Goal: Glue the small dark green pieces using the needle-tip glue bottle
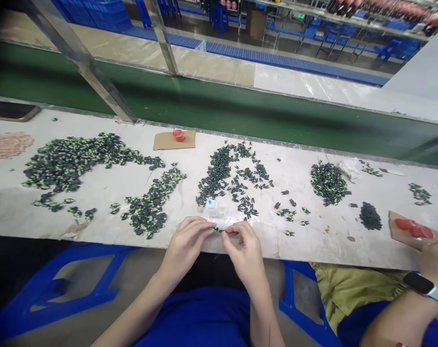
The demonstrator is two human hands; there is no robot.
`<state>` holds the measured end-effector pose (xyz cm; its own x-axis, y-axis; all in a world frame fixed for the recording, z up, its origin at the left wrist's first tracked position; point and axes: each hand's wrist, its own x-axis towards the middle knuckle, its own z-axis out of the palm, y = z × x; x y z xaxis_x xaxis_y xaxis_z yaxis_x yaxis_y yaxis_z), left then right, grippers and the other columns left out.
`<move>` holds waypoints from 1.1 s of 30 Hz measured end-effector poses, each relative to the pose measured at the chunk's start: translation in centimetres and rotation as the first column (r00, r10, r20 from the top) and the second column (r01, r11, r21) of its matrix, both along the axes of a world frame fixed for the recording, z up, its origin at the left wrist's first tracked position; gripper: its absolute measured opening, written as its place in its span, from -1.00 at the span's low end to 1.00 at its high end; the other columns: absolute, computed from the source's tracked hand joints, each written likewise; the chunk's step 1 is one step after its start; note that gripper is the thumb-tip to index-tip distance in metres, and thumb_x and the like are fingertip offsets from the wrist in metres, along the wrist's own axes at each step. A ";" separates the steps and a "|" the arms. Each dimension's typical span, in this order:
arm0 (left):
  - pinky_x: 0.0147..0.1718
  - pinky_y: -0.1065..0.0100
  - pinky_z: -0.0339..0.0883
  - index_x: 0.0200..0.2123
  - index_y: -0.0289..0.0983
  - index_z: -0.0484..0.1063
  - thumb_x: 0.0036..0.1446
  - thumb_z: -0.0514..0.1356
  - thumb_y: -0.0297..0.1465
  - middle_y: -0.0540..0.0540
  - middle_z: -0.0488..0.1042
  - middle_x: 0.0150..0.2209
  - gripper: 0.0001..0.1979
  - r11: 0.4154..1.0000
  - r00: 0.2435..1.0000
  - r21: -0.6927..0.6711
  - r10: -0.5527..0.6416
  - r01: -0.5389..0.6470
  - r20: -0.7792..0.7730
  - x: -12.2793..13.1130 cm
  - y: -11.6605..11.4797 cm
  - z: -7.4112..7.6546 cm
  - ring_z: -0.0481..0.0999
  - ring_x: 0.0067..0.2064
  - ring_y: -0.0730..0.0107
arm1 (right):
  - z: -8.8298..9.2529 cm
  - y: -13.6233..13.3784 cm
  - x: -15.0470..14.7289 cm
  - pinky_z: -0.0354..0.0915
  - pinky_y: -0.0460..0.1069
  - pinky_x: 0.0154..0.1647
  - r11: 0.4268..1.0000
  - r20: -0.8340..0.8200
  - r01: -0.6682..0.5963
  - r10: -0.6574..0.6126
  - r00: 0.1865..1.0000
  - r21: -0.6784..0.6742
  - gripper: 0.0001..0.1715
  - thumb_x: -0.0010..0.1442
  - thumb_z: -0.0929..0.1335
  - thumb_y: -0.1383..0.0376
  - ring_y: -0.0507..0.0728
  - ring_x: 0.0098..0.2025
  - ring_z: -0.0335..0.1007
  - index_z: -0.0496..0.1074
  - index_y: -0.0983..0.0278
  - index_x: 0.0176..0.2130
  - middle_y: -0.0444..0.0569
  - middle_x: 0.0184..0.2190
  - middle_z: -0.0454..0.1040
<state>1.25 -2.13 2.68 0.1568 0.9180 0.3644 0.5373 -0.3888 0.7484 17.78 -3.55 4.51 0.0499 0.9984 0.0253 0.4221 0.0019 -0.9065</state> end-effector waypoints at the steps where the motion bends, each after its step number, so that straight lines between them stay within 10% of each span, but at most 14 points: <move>1: -0.18 0.22 0.35 -0.23 -0.20 0.52 0.24 0.11 -0.47 -0.07 0.60 -0.31 -0.82 1.000 1.000 -0.004 -0.008 0.008 -0.004 0.0 0.0 0.0 0.49 -0.18 0.25 | 0.0 0.0 -0.3 0.22 -0.06 -0.40 1.000 -0.003 -0.018 0.018 1.000 -0.003 -0.87 0.16 0.35 0.23 0.07 -0.36 0.33 0.44 0.23 -0.38 -0.08 -0.39 0.44; 33: -0.20 0.27 0.12 -0.32 -0.19 0.45 0.23 0.06 -0.54 0.03 0.56 -0.40 -0.80 0.982 0.987 -0.112 -0.159 0.155 -0.028 0.1 0.1 1.6 0.46 -0.29 0.36 | -0.4 0.1 0.4 0.35 -0.09 -0.48 0.989 -0.240 -0.139 0.122 0.963 -0.058 -0.85 0.10 0.41 0.21 0.06 -0.40 0.44 0.56 0.24 -0.39 -0.04 -0.42 0.53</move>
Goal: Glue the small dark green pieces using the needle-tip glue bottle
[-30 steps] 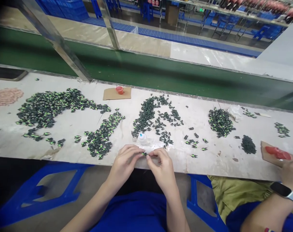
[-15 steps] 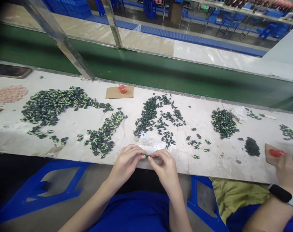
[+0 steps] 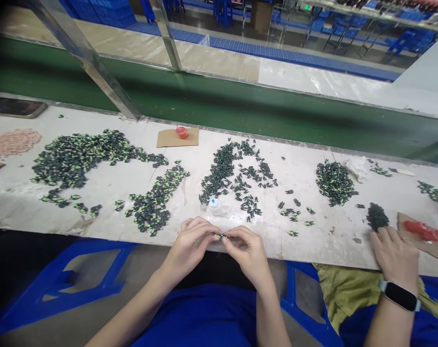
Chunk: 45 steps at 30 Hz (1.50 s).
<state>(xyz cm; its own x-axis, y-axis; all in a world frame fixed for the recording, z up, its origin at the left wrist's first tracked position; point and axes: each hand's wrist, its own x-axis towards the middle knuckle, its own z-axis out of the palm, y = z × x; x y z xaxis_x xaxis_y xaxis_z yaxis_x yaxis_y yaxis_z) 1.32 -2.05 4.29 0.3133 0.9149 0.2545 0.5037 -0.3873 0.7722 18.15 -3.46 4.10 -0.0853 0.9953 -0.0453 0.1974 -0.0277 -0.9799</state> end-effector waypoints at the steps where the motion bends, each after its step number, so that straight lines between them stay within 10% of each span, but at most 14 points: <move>1: -0.19 0.26 0.12 -0.33 -0.19 0.45 0.23 0.06 -0.53 0.03 0.56 -0.41 -0.79 1.000 1.000 -0.004 -0.004 0.004 -0.005 0.0 0.0 0.0 0.46 -0.29 0.36 | 0.0 0.0 0.0 0.33 -0.10 -0.49 1.000 -0.004 -0.008 0.008 1.000 0.009 -0.85 0.10 0.41 0.22 0.05 -0.43 0.42 0.54 0.25 -0.41 -0.05 -0.45 0.51; 18: -0.24 0.29 0.13 -0.34 -0.21 0.45 0.22 0.09 -0.56 0.05 0.51 -0.48 -0.80 0.995 0.999 0.099 0.034 -0.032 -0.023 -0.1 -0.9 -0.1 0.44 -0.36 0.40 | -0.3 0.5 -0.5 0.24 -0.07 -0.43 0.994 -0.053 -0.103 0.104 0.993 0.018 -0.77 0.09 0.37 0.25 0.02 -0.48 0.25 0.31 0.25 -0.54 -0.15 -0.54 0.30; 32: -0.08 0.14 0.23 -0.19 -0.17 0.47 0.15 0.21 -0.42 -0.04 0.62 -0.33 -0.86 0.986 0.997 -0.153 0.074 -0.069 0.028 -2.1 -0.8 -1.0 0.55 -0.14 0.22 | -1.2 0.4 1.5 0.36 -0.04 -0.43 0.998 -0.026 0.055 -0.056 0.998 -0.023 -0.69 0.06 0.42 0.07 0.07 -0.47 0.39 0.44 0.25 -0.49 -0.07 -0.52 0.46; 34: -0.07 0.12 0.21 -0.21 -0.16 0.48 0.14 0.21 -0.40 -0.04 0.62 -0.30 -0.88 0.976 0.987 -0.145 0.159 -0.162 -0.031 -3.5 -0.2 -1.1 0.55 -0.15 0.21 | -1.5 0.5 3.4 0.38 -0.01 -0.38 0.962 0.066 0.271 -0.273 0.960 0.030 -0.67 0.02 0.43 0.04 0.12 -0.42 0.42 0.45 0.26 -0.48 -0.03 -0.49 0.49; 38: -0.05 0.04 0.16 -0.27 -0.16 0.50 0.13 0.21 -0.36 -0.08 0.61 -0.24 -0.90 0.905 0.900 -0.048 0.412 -0.422 -0.144 -6.8 1.6 -1.4 0.51 -0.11 0.11 | -1.8 1.4 6.9 0.36 0.08 -0.33 0.717 0.279 0.672 -0.694 0.664 0.185 -0.57 0.02 0.40 -0.01 0.16 -0.40 0.40 0.50 0.31 -0.36 0.07 -0.39 0.52; 42: -0.04 -0.01 0.09 -0.26 -0.17 0.50 0.13 0.20 -0.35 -0.12 0.59 -0.20 -0.89 0.818 0.792 0.071 0.572 -0.571 -0.212 -8.8 3.5 -1.5 0.45 -0.06 0.03 | -1.0 2.2 6.8 0.24 0.26 -0.03 0.551 0.408 0.643 -0.832 0.376 0.532 -0.49 0.12 0.36 0.00 0.35 -0.07 0.33 0.52 0.37 -0.15 0.24 -0.17 0.45; 45: -0.06 -0.03 0.06 -0.28 -0.18 0.50 0.14 0.19 -0.38 -0.15 0.59 -0.21 -0.90 0.797 0.761 0.171 0.603 -0.579 -0.237 -8.9 5.0 -1.5 0.40 -0.04 -0.01 | -0.8 2.4 4.4 0.06 0.35 0.12 0.587 0.400 0.486 -0.805 0.439 0.648 -0.47 0.12 0.38 0.00 0.39 0.06 0.20 0.48 0.32 -0.07 0.21 -0.11 0.39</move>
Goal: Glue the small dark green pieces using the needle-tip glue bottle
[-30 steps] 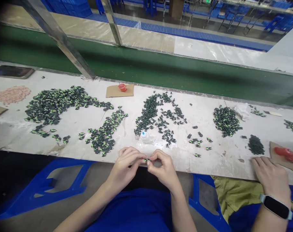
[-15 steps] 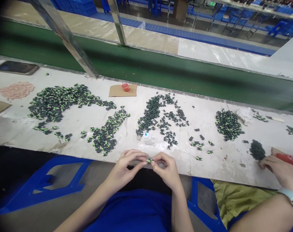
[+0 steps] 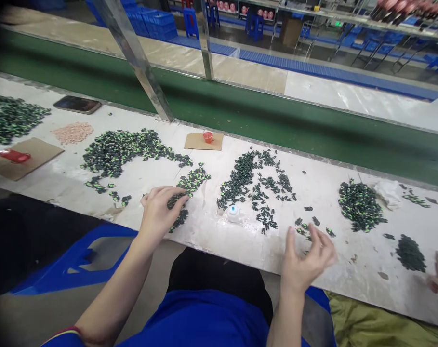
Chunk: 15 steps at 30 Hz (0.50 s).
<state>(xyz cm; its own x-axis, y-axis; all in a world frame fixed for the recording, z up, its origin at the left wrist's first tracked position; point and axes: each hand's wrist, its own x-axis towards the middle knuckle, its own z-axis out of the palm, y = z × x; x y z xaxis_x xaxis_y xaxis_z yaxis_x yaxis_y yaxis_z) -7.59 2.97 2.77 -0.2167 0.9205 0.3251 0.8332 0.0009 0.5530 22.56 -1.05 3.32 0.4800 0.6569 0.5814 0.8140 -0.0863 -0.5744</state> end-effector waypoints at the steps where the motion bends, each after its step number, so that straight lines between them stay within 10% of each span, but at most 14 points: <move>1: -0.07 -0.03 0.06 -0.29 -0.18 0.51 0.15 0.18 -0.39 -0.16 0.59 -0.22 -0.90 1.000 1.000 0.018 -0.003 0.003 -0.027 0.1 0.5 -0.1 0.39 -0.04 -0.02 | -0.2 0.1 -1.0 0.06 0.36 0.12 0.992 -0.021 -0.121 0.120 0.992 -0.027 -0.47 0.12 0.38 -0.01 0.38 0.06 0.20 0.46 0.29 -0.05 0.18 -0.12 0.39; 6: -0.12 -0.06 0.06 -0.39 -0.18 0.52 0.13 0.18 -0.45 -0.19 0.56 -0.25 -0.88 0.999 0.990 0.033 -0.013 0.018 -0.139 0.6 2.7 -0.7 0.33 -0.06 -0.05 | -2.3 1.2 -5.9 0.15 0.32 0.07 0.830 -0.163 -0.527 0.503 0.849 -0.182 -0.38 0.03 0.44 -0.05 0.37 0.08 0.10 0.40 0.17 0.01 0.10 -0.10 0.38; 15: -0.14 0.01 0.11 -0.43 -0.21 0.51 0.15 0.15 -0.52 -0.20 0.50 -0.19 -0.82 0.985 0.979 -0.058 -0.170 0.164 -0.111 0.8 2.7 -1.4 0.29 -0.02 -0.02 | -1.8 2.2 -7.9 0.24 0.25 0.07 0.752 -0.504 -0.647 0.515 0.693 -0.122 -0.67 0.10 0.41 0.09 0.28 0.06 0.30 0.30 0.21 -0.23 0.11 -0.08 0.46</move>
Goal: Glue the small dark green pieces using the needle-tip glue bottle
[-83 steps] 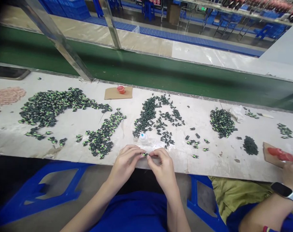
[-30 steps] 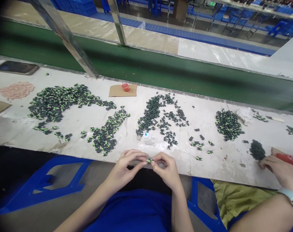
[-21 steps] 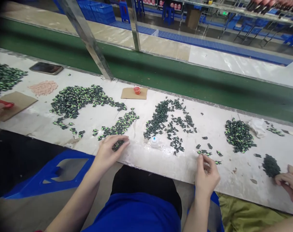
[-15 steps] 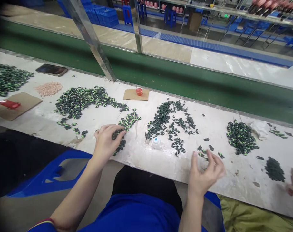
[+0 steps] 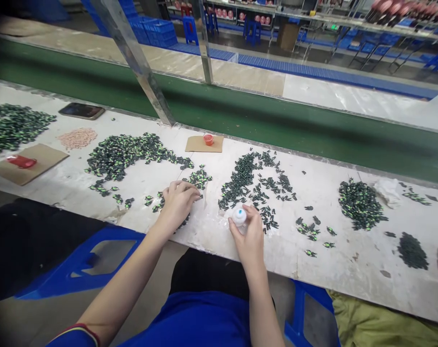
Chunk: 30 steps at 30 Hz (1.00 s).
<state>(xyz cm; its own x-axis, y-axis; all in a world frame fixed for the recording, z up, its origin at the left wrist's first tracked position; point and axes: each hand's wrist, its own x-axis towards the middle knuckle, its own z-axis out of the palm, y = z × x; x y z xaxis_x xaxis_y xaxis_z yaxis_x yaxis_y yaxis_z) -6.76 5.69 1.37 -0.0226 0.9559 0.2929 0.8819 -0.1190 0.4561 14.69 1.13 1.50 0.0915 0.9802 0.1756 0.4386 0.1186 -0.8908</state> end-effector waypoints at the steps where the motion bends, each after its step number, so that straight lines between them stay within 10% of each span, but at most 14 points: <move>1: -0.13 0.02 0.11 -0.43 -0.21 0.51 0.15 0.15 -0.52 -0.20 0.50 -0.17 -0.82 1.000 1.000 0.005 -0.022 0.022 0.002 0.3 -0.3 0.1 0.29 -0.01 -0.01 | 0.2 -0.4 0.3 0.29 0.22 0.03 0.998 -0.075 -0.014 0.009 0.997 -0.056 -0.66 0.08 0.42 0.09 0.25 0.00 0.38 0.28 0.20 -0.25 0.09 -0.11 0.49; 15: -0.13 0.13 0.10 -0.36 -0.19 0.51 0.15 0.23 -0.48 -0.06 0.58 -0.27 -0.92 0.972 0.967 -0.025 -0.232 0.235 0.104 4.7 -4.7 -0.6 0.41 -0.07 0.15 | -0.5 -2.5 2.8 0.13 -0.07 -0.56 0.934 -0.543 0.309 -0.357 0.760 -0.182 -0.56 0.02 0.38 -0.05 0.03 -0.54 0.24 0.40 0.29 -0.41 -0.11 -0.55 0.41; 30: -0.04 0.16 0.11 -0.37 -0.17 0.50 0.07 0.27 -0.54 0.03 0.63 -0.33 -0.87 0.980 0.950 -0.075 -0.156 0.182 0.270 5.6 -5.0 -0.5 0.58 -0.24 0.32 | 0.4 -1.8 0.7 0.21 -0.04 -0.44 0.940 -0.270 0.287 -0.328 0.905 -0.183 -0.61 0.08 0.35 -0.01 0.09 -0.46 0.33 0.34 0.27 -0.42 -0.13 -0.54 0.43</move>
